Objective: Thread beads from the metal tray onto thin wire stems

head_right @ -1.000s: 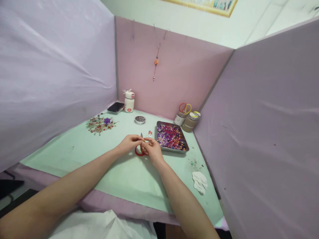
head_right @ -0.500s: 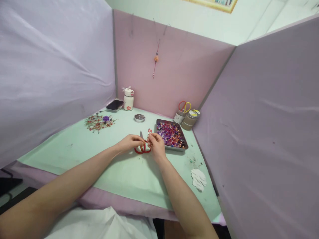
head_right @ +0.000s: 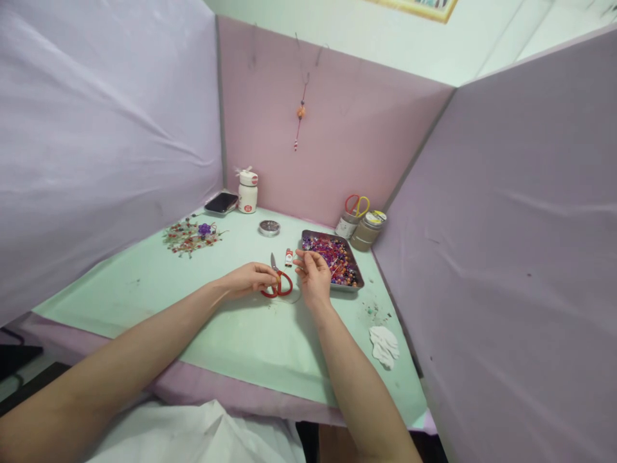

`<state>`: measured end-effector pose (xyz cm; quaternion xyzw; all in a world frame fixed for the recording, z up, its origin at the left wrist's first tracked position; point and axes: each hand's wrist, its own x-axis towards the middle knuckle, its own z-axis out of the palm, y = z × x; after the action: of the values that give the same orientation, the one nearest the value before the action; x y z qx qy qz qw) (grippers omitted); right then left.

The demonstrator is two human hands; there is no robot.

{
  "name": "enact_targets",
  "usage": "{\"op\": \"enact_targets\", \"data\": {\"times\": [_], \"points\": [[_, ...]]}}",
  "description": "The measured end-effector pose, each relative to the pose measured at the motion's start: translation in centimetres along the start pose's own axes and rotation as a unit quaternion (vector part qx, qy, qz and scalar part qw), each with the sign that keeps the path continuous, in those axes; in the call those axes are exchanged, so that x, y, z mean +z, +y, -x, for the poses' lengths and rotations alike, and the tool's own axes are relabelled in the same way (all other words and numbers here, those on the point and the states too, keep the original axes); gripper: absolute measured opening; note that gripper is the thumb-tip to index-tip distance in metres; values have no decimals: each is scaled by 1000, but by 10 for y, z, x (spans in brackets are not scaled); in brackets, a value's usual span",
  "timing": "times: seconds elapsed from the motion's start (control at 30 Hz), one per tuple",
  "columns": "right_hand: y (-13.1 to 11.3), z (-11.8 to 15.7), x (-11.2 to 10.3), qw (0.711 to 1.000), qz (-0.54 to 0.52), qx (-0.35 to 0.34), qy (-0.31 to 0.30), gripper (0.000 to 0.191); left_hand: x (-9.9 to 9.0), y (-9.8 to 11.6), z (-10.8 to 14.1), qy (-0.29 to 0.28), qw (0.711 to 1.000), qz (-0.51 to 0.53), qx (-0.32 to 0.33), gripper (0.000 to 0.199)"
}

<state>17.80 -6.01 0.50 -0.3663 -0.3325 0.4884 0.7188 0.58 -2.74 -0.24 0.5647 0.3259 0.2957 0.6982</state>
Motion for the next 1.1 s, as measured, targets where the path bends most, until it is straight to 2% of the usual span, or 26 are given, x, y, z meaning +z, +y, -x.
{"op": "enact_targets", "data": {"times": [0.33, 0.43, 0.5, 0.63, 0.7, 0.8, 0.87, 0.97, 1.1], "points": [[-4, -3, -5, 999, -22, -23, 18, 27, -1, -2, -1, -14, 1000, -6, 3, 22], [-2, -3, -6, 999, -1, -8, 31, 28, -2, 0, 0, 4, 998, -65, 26, 23], [1, -3, -6, 999, 19, 19, 33, 29, -2, 4, 2, 13, 994, -88, 66, 23], [8, 2, -2, 994, 68, 87, -15, 30, 1, 11, 8, 3, 982, -59, 180, 19], [12, 5, 0, 988, 86, 116, -50, 31, 1, 11, 8, -13, 982, -30, 187, 19], [16, 8, 2, 980, 113, 140, -83, 34, 1, 7, 5, -5, 988, 16, 156, 23], [18, 9, 1, 979, 148, 114, -79, 38, 0, 4, 2, 19, 989, 29, 147, 26], [18, 8, 0, 972, 234, 7, -35, 36, 0, 2, -2, 62, 988, 17, 143, 27], [13, 10, -1, 926, 332, -167, 66, 32, 0, 1, -5, 105, 985, -20, 137, 27]]}}
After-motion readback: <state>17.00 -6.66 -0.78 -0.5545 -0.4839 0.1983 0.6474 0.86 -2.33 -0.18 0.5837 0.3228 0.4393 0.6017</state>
